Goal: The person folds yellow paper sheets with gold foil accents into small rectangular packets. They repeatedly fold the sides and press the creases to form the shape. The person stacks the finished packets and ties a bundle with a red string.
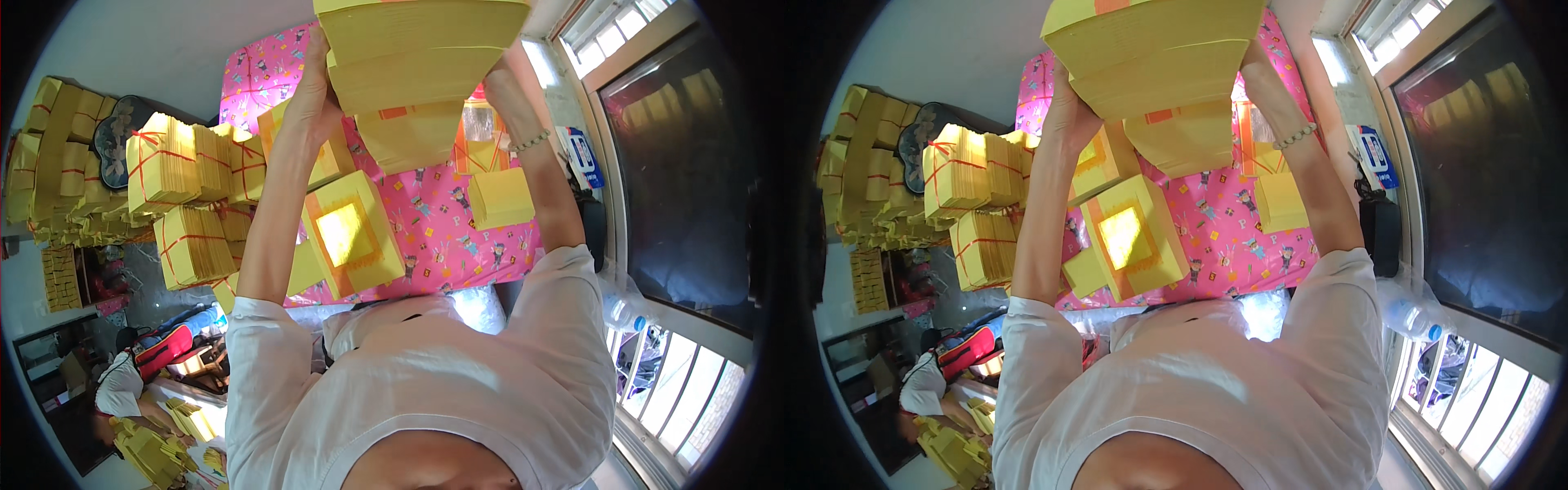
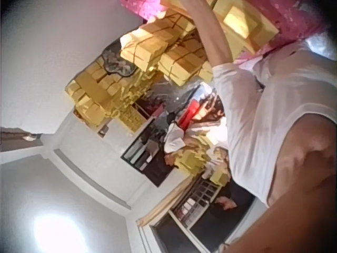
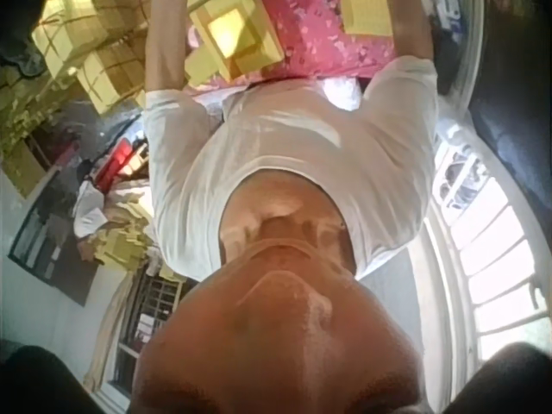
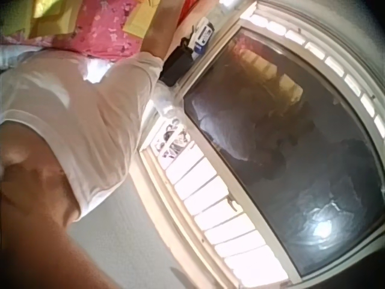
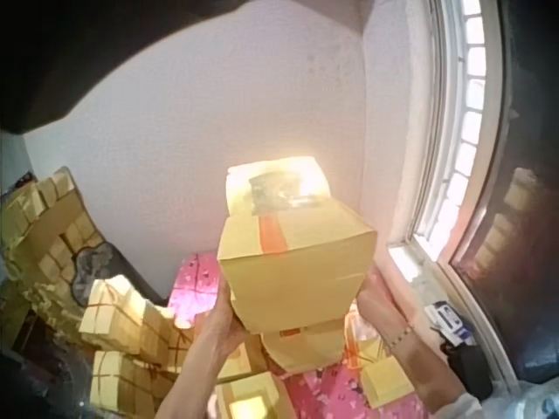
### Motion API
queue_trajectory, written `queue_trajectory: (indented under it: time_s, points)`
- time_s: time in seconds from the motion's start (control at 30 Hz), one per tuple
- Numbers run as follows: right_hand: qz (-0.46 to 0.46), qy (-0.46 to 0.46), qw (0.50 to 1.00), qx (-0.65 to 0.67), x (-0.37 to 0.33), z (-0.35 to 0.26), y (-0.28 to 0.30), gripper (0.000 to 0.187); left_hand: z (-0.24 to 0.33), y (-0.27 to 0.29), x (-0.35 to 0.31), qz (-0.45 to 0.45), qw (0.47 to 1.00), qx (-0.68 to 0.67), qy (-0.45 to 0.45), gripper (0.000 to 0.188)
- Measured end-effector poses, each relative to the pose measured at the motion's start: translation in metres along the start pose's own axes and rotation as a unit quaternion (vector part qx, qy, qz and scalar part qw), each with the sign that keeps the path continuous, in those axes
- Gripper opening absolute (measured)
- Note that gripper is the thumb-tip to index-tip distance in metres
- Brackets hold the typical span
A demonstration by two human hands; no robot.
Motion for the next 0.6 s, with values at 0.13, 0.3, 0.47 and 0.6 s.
queue_trajectory:
  time_s: [0.13,0.3,0.47,0.6]
  points:
    - [0.062,0.044,0.997,0.022,-0.046,-0.026,0.022,0.054,-0.007,-0.011,-0.035,-0.041,0.997,0.064,-0.024,0.079]
    - [0.128,0.020,0.991,0.030,-0.137,-0.034,0.060,0.052,-0.039,-0.039,-0.108,-0.097,0.978,0.152,-0.102,0.080]
    - [0.165,-0.073,0.983,0.041,-0.230,-0.005,0.082,0.051,-0.086,-0.051,-0.183,-0.151,0.987,-0.024,-0.046,0.096]
    - [0.159,-0.169,0.970,0.071,-0.282,0.042,0.079,0.049,-0.129,-0.047,-0.245,-0.155,0.984,-0.080,-0.045,0.100]
Point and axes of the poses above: each hand's wrist, its own x-axis towards the middle knuckle, its own y-axis out of the back of the hand, z = x × y, the point moved 4 cm from there along x, towards the middle knuckle, and after that the axes turned 5 degrees about -y, right-handed, at the moved point
